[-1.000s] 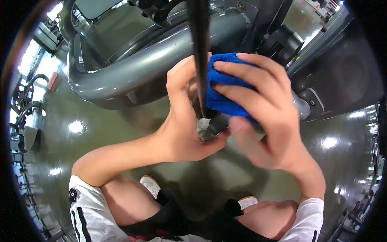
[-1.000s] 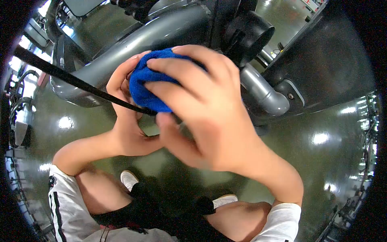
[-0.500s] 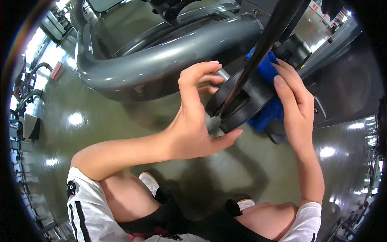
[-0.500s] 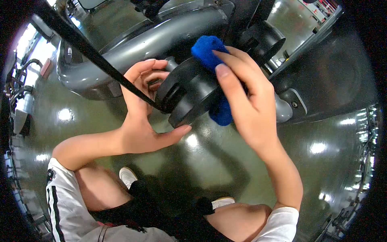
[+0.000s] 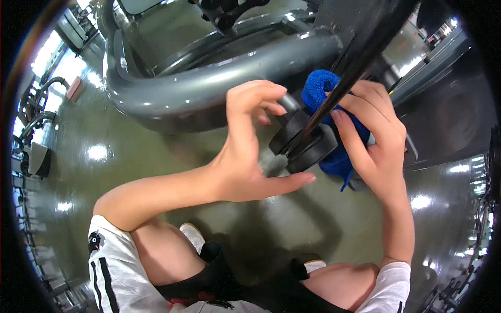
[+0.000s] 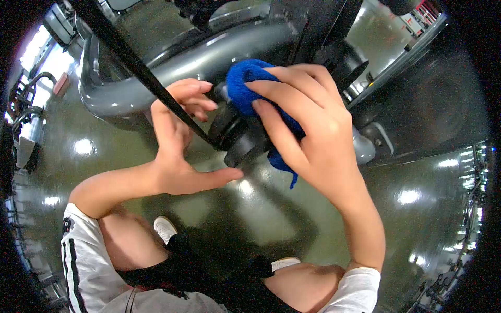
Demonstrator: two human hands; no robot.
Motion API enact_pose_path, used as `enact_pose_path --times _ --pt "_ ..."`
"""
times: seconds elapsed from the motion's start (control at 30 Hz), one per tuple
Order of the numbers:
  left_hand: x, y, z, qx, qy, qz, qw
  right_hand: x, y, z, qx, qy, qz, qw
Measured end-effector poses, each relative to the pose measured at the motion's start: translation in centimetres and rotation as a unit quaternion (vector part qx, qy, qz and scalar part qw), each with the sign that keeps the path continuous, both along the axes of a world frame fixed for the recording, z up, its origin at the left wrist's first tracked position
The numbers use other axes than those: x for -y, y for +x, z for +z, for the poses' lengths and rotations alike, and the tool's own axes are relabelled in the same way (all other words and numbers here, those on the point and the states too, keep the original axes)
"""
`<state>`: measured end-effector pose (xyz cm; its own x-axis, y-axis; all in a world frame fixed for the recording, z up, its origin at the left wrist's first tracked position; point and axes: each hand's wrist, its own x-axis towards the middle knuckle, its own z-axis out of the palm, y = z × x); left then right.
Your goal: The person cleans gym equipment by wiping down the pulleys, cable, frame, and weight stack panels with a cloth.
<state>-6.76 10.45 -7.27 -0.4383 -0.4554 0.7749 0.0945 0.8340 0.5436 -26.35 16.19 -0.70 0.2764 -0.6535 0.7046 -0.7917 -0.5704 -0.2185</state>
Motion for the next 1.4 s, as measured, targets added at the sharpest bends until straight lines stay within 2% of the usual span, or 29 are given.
enact_pose_path --times 0.1,0.17,0.2,0.23,0.3,0.33,0.37,0.43,0.47,0.53,0.63,0.67,0.7,0.73,0.77,0.8,0.9,1.07,1.1,1.17,1.23,1.3,1.4 --pt "0.7 1.3 4.0 -0.012 -0.118 0.000 0.993 0.4 -0.5 0.7 0.068 0.025 -0.034 0.997" --pt "0.8 2.1 6.1 0.010 -0.094 -0.083 0.992 0.4 -0.1 1.5 0.122 0.042 -0.034 0.991" --pt "0.1 1.9 6.1 -0.046 0.010 -0.123 0.991 0.4 0.3 2.3 0.160 0.038 -0.011 0.986" --pt "-0.1 2.3 6.2 -0.051 -0.001 -0.123 0.991 0.4 0.8 3.1 0.196 0.035 0.012 0.980" --pt "-0.3 3.0 6.8 0.005 0.080 -0.158 0.984 -0.1 1.9 5.8 0.256 0.018 0.040 0.966" --pt "-0.4 2.8 6.9 -0.008 0.081 -0.140 0.987 -0.3 2.3 7.1 0.258 -0.014 0.044 0.965" --pt "0.1 2.5 6.7 -0.034 0.026 -0.125 0.991 -0.5 2.8 8.0 0.303 -0.036 0.054 0.951" --pt "0.5 2.8 6.2 -0.023 0.016 -0.120 0.992 -1.1 3.5 9.4 0.443 0.038 0.170 0.880" --pt "0.6 2.8 6.1 -0.023 0.015 -0.121 0.992 -1.0 3.9 9.5 0.442 0.036 0.170 0.880" --pt "0.7 2.7 5.9 -0.040 0.016 -0.119 0.992 -0.3 5.3 9.4 0.347 -0.109 0.094 0.927" --pt "0.3 3.0 6.1 -0.020 0.047 -0.088 0.995 0.6 8.6 9.3 0.185 -0.309 -0.028 0.932" --pt "0.5 3.1 6.1 -0.008 0.042 -0.097 0.994 -0.8 9.5 11.0 0.521 -0.153 0.072 0.836" --pt "0.6 3.3 6.1 -0.006 0.047 -0.096 0.994 -2.3 10.5 13.3 0.777 0.025 0.159 0.608" --pt "0.7 3.5 6.3 -0.005 0.016 -0.079 0.997 -1.1 8.1 10.6 0.647 0.054 0.251 0.718" --pt "0.7 3.7 6.6 -0.005 -0.013 -0.062 0.998 0.1 5.5 7.8 0.493 0.082 0.335 0.799" --pt "0.7 4.0 6.9 0.000 -0.025 -0.033 0.999 -1.8 7.3 8.8 0.405 0.134 0.215 0.879" --pt "1.1 4.1 6.5 -0.055 0.050 -0.033 0.997 -2.0 5.7 6.7 0.264 0.088 0.152 0.948" --pt "1.3 3.4 6.0 -0.063 0.121 -0.041 0.990 -3.9 5.6 3.7 0.130 0.121 0.015 0.984" --pt "1.3 3.3 5.9 -0.021 0.104 -0.056 0.993 -4.3 5.4 3.3 0.102 0.132 -0.003 0.986" --pt "1.3 2.8 5.4 0.023 0.092 -0.073 0.993 -4.7 5.3 2.4 0.074 0.135 -0.016 0.988" --pt "1.4 2.0 4.5 -0.028 0.086 -0.084 0.992 -4.7 5.5 1.3 0.046 0.141 -0.029 0.989" --pt "1.3 1.6 4.2 -0.014 0.071 -0.075 0.995 -4.9 5.7 0.8 0.032 0.136 -0.036 0.990" --pt "1.3 1.0 3.7 -0.027 0.081 -0.071 0.994 -5.4 5.2 2.7 0.004 0.178 -0.046 0.983"
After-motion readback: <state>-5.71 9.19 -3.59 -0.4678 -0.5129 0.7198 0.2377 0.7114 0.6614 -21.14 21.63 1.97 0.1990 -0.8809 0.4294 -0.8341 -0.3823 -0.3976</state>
